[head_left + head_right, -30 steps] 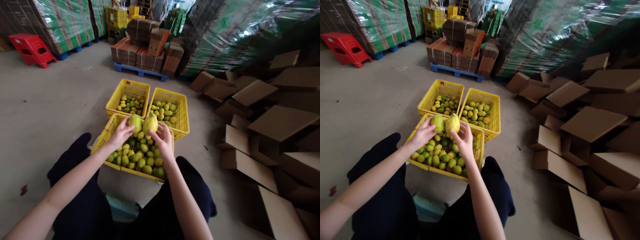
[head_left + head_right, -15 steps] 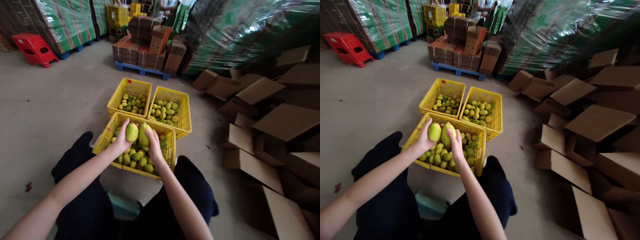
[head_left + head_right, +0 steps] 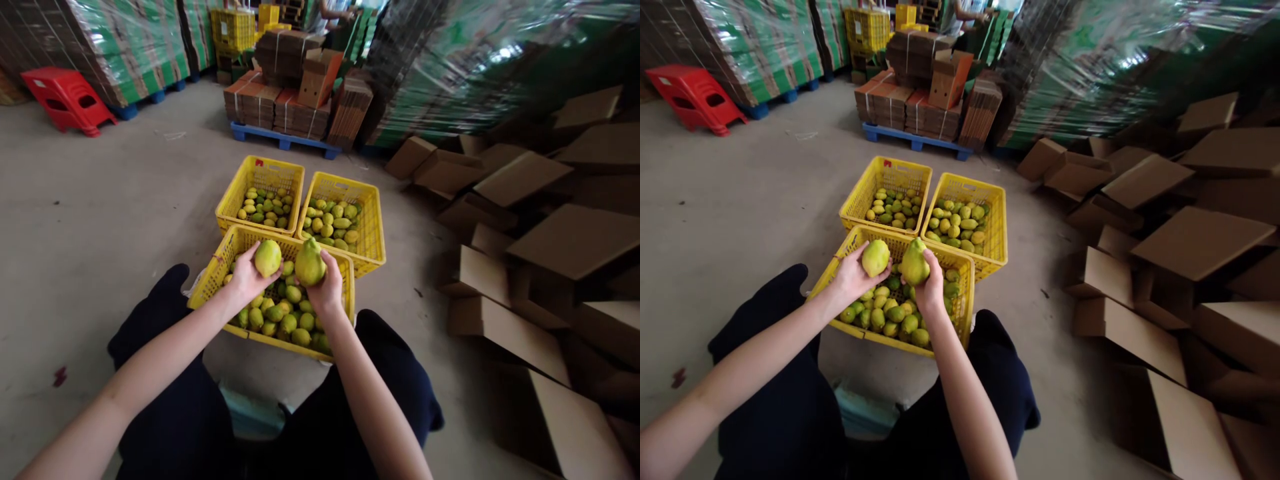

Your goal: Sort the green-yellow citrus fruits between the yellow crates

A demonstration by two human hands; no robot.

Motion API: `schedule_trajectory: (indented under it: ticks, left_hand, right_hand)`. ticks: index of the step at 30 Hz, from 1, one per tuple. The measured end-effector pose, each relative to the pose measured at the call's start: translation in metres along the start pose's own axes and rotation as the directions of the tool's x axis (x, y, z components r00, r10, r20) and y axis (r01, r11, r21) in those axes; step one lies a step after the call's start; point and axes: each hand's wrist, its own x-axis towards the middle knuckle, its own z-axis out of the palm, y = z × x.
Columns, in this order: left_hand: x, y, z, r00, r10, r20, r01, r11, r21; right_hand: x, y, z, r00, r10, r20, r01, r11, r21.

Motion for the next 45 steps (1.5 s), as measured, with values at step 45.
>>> schedule_trajectory:
  ticks: [45]
  left_hand:
    - [0.003,0.005,0.001,0.994,0.076,0.082,-0.072,0.996,-0.057]
  right_hand:
    - [0.000,-0.003,-0.002,0.944,0.320,0.074,-0.327,0.938,0.112]
